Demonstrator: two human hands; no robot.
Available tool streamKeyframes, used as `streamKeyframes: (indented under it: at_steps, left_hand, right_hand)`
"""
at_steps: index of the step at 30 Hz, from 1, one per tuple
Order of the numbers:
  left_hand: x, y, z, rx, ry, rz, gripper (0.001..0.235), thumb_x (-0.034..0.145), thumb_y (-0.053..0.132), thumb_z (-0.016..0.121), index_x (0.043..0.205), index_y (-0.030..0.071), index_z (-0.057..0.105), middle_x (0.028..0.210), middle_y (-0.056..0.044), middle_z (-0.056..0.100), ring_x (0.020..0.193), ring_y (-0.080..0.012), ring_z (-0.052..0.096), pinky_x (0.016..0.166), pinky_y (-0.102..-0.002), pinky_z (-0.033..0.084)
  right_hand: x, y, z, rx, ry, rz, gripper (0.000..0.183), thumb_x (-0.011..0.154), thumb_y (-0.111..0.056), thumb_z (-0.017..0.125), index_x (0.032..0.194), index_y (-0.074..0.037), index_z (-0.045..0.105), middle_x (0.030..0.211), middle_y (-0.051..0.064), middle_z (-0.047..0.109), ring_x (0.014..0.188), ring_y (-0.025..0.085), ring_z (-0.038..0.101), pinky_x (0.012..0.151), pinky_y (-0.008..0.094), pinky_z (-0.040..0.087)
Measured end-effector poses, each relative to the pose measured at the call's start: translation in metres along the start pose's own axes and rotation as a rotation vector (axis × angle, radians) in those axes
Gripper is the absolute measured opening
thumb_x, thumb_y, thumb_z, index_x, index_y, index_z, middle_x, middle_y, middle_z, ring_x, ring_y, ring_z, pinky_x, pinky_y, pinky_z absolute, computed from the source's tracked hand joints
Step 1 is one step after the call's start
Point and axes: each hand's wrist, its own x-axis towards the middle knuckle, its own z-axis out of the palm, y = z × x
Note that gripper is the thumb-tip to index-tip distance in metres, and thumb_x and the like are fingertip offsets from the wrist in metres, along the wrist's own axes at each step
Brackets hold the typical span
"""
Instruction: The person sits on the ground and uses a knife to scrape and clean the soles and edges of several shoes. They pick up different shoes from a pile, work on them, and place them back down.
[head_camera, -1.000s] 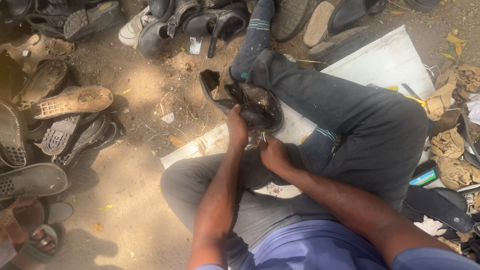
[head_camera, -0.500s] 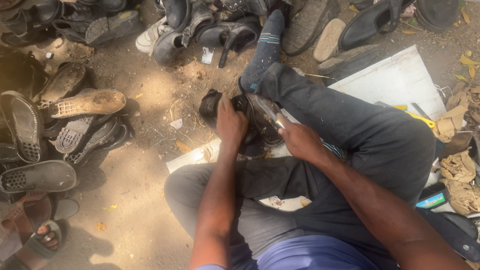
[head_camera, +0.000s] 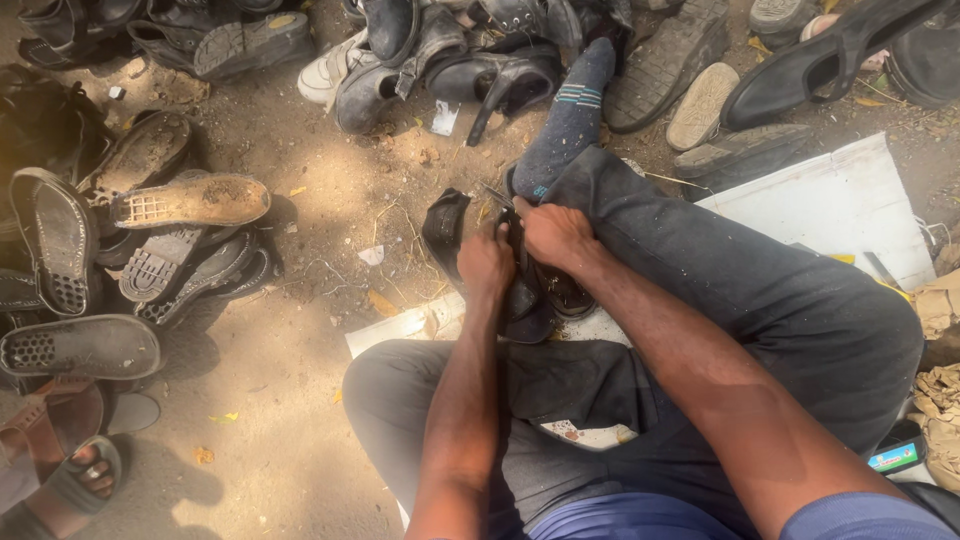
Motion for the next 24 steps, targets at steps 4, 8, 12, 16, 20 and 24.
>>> streamKeyframes:
  at_steps: [4, 8, 12, 16, 20, 24]
  left_hand:
    - [-0.001, 0.001, -0.006, -0.024, -0.011, 0.008, 0.029, 0.100, 0.035, 0.059, 0.105, 0.009, 0.072, 0.091, -0.023, 0.073, 0.084, -0.0443, 0.070, 0.075, -0.054, 0.053]
    - [-0.005, 0.000, 0.001, 0.037, 0.045, 0.149, 0.027, 0.102, 0.031, 0.062, 0.095, 0.006, 0.069, 0.085, -0.020, 0.072, 0.076, -0.0411, 0.071, 0.070, -0.051, 0.054]
    - [-0.010, -0.003, 0.004, -0.045, 0.123, 0.272, 0.019, 0.101, 0.025, 0.061, 0.098, 0.008, 0.069, 0.082, -0.019, 0.071, 0.073, -0.0407, 0.070, 0.065, -0.050, 0.053]
    - [-0.017, 0.000, -0.003, -0.043, 0.098, 0.220, 0.020, 0.100, 0.025, 0.062, 0.096, 0.008, 0.070, 0.082, -0.020, 0.070, 0.074, -0.0427, 0.069, 0.066, -0.051, 0.051]
    - [-0.017, 0.004, -0.010, -0.125, 0.124, 0.213, 0.019, 0.100, 0.025, 0.061, 0.100, 0.009, 0.072, 0.085, -0.020, 0.071, 0.078, -0.0428, 0.068, 0.068, -0.050, 0.050]
    - [-0.030, 0.003, -0.017, -0.128, 0.078, 0.247, 0.021, 0.103, 0.025, 0.060, 0.100, 0.006, 0.068, 0.089, -0.020, 0.071, 0.082, -0.0408, 0.069, 0.072, -0.048, 0.052]
  right_hand:
    - [-0.050, 0.011, -0.021, 0.062, -0.149, 0.036, 0.047, 0.105, -0.022, 0.046, 0.149, -0.007, 0.048, 0.087, 0.019, 0.073, 0.080, 0.037, 0.075, 0.071, 0.052, 0.057]
    - [-0.073, 0.011, -0.027, 0.132, -0.148, 0.094, 0.046, 0.103, -0.024, 0.048, 0.148, -0.010, 0.050, 0.093, 0.020, 0.074, 0.085, 0.039, 0.074, 0.078, 0.054, 0.055]
    - [-0.029, 0.016, -0.011, 0.304, -0.111, 0.116, 0.046, 0.100, -0.023, 0.052, 0.145, -0.013, 0.054, 0.111, 0.024, 0.070, 0.101, 0.042, 0.069, 0.088, 0.052, 0.053]
    - [-0.044, 0.028, 0.013, 0.300, 0.079, -0.048, 0.046, 0.100, -0.021, 0.053, 0.144, -0.008, 0.054, 0.123, 0.025, 0.070, 0.113, 0.044, 0.066, 0.099, 0.050, 0.051]
    - [-0.116, 0.026, -0.004, 0.383, -0.223, 0.251, 0.047, 0.101, -0.026, 0.051, 0.148, -0.018, 0.051, 0.116, 0.025, 0.069, 0.111, 0.042, 0.067, 0.094, 0.053, 0.050]
    - [-0.127, 0.003, -0.020, 0.230, -0.204, 0.174, 0.042, 0.100, -0.023, 0.051, 0.141, -0.016, 0.057, 0.099, 0.024, 0.073, 0.096, 0.044, 0.072, 0.084, 0.055, 0.053]
